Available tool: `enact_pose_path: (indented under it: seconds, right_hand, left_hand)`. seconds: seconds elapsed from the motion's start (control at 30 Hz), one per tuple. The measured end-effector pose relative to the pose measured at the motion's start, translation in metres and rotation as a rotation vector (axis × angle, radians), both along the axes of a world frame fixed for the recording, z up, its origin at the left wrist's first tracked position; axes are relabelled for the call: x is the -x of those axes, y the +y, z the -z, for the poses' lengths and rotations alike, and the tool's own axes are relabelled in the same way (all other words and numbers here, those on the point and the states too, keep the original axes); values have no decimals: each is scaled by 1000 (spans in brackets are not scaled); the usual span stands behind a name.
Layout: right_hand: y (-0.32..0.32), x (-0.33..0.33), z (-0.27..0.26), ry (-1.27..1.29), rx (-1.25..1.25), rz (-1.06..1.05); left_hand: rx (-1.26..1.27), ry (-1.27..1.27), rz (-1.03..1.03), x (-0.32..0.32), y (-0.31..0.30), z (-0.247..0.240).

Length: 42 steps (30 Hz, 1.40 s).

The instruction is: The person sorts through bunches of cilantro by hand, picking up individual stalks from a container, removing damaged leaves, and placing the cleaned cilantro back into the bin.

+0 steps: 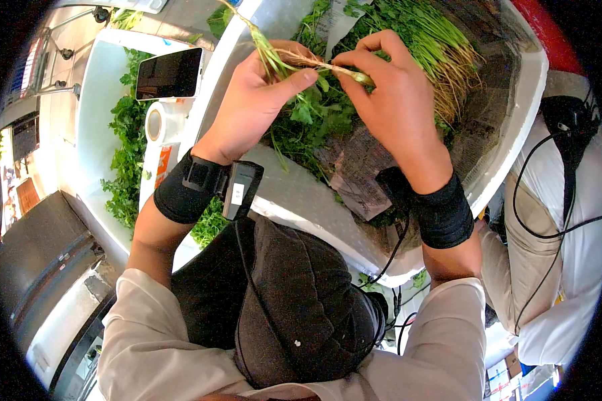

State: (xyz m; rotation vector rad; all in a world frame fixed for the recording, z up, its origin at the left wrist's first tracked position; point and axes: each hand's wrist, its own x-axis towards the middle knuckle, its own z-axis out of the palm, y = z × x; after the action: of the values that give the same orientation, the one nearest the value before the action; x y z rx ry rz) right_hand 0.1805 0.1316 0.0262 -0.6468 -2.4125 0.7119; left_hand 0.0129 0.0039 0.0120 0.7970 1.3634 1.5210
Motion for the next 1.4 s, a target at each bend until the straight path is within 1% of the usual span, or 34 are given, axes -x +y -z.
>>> enact_pose_path:
  seconds: [0.17, 0.3, 0.33, 0.4, 0.43, 0.5, 0.57, 0.67, 0.8, 0.83, 0.87, 0.9, 0.93, 1.0, 1.07, 1.13, 1.2, 1.23, 1.3, 1.4]
  right_hand:
    - [2, -1, -5, -8, 1, -2]
    - [6, -2, -2, 33, -17, -54]
    - [6, -2, -3, 33, -17, -54]
    - [4, -4, -7, -61, 6, -43]
    - [5, -4, -6, -61, 6, -42]
    - [6, -5, -4, -72, -70, -59]
    - [5, -6, -5, -87, -66, -59]
    - [5, -6, -6, -109, -69, -66]
    - [5, -6, -4, -128, -83, -77]
    - [6, -5, -5, -128, -84, -79]
    - [8, -5, -6, -80, -88, -33]
    - [10, -5, -7, -34, -91, 13]
    - [13, -5, -7, -34, -92, 9]
    - [17, -6, -6, 44, -22, 39]
    - [15, -7, -7, 24, -22, 51]
    - [15, -7, -8, 5, -20, 59]
    - [18, -7, -6, 87, 1, 66]
    - [20, -8, -6, 88, 1, 66]
    - [24, -10, -6, 118, -87, 94]
    - [27, -11, -9, 129, -95, 150]
  left_hand:
    - [94, 175, 72, 2, -1, -1]
    - [93, 199, 66, 1, 0, 3]
    - [117, 242, 78, 1, 0, 3]
    - [142, 285, 91, 0, -1, 5]
    - [151, 287, 90, 0, -1, 6]
    - [160, 290, 90, 0, -1, 7]
    - [142, 384, 119, 1, -1, 7]
    - [130, 443, 145, 2, -1, 4]
    - [163, 448, 159, 2, -3, 2]
    - [205, 385, 187, 2, -4, 3]
    - [247, 321, 215, 2, -5, 4]
    - [247, 320, 212, 2, -6, 6]
    - [239, 297, 204, 2, -7, 7]
    - [230, 275, 200, 3, -6, 11]
    - [238, 369, 199, 7, -5, 17]
    - [267, 381, 229, 6, -5, 13]
    - [295, 393, 257, 7, -6, 12]
    - [316, 412, 262, 7, -6, 12]
    - [336, 431, 269, 7, -6, 13]
    - [301, 480, 271, 6, -7, 15]
